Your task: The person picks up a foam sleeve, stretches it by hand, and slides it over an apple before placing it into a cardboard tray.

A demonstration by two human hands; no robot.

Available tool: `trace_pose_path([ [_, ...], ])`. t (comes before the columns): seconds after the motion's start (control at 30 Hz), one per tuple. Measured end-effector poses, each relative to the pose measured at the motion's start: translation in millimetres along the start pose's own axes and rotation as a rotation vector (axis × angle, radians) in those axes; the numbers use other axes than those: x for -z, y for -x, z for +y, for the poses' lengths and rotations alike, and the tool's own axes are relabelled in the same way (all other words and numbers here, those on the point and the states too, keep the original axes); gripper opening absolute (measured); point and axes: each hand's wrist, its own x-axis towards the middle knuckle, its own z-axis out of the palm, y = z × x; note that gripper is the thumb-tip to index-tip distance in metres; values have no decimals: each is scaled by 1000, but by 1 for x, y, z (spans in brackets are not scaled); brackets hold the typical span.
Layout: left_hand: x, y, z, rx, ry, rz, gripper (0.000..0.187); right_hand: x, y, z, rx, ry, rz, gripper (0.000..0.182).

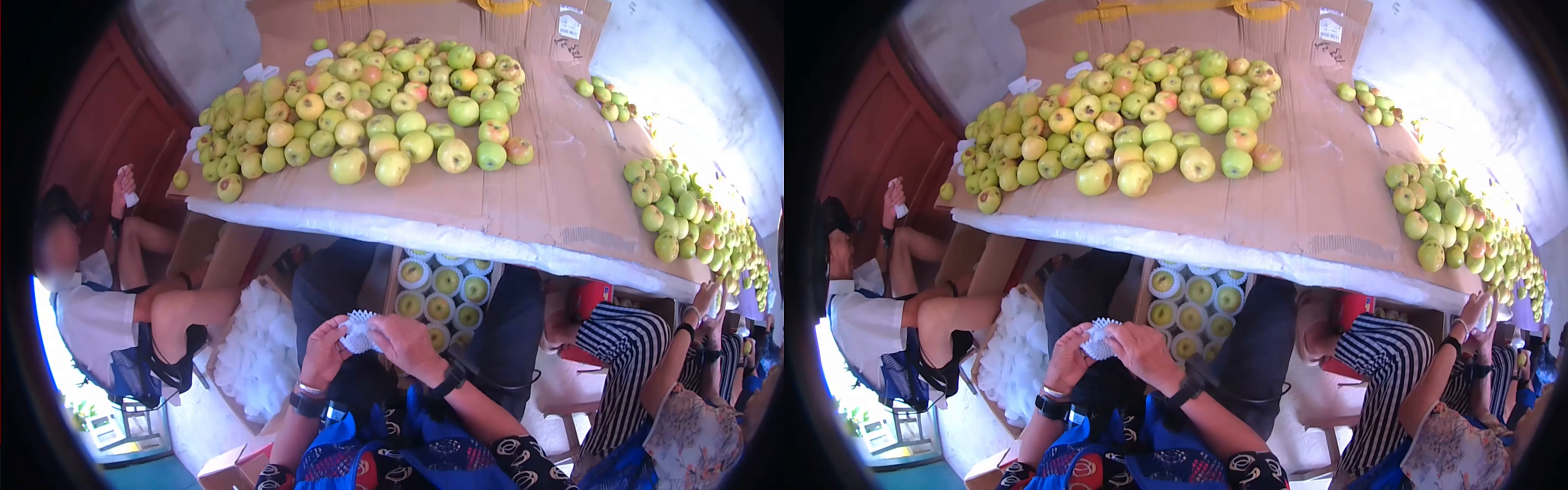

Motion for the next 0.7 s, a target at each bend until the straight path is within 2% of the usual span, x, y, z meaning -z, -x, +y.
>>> trace_pose_path([
  [0.07,-2,2,-1,24,-12,17,20,2,-4,-3,-120,-109,0,23],
  [0.1,-5,2,-3,-49,-6,36,21,-2,-3,-3,-204,-252,53,32],
  [0.13,-5,2,-3,-127,1,54,22,-4,-3,-3,-208,-256,53,32],
  [0.2,-4,1,-2,-146,12,65,24,-5,-5,-3,-408,-381,82,41],
  [0.27,-8,4,2,-205,127,59,26,-9,1,11,-436,-425,37,44],
  [0.33,1,1,1,-217,159,44,29,-4,4,16,-533,-399,-300,39],
  [0.37,3,0,1,-218,156,34,31,-8,6,19,-533,-400,-300,39],
  [0.47,-6,5,3,-218,89,7,37,-24,11,22,-557,-537,-209,35],
  [0.53,-13,6,0,-212,23,-10,41,-31,11,21,-615,-914,-30,32],
  [0.6,-16,4,-4,-217,-153,72,49,-29,11,24,-656,-867,-7,29],
  [0.67,-23,8,-2,-259,-166,78,52,-24,9,26,-693,-818,16,25],
  [0.7,-27,10,-2,-299,-178,84,56,-16,4,18,-642,-592,45,22],
])
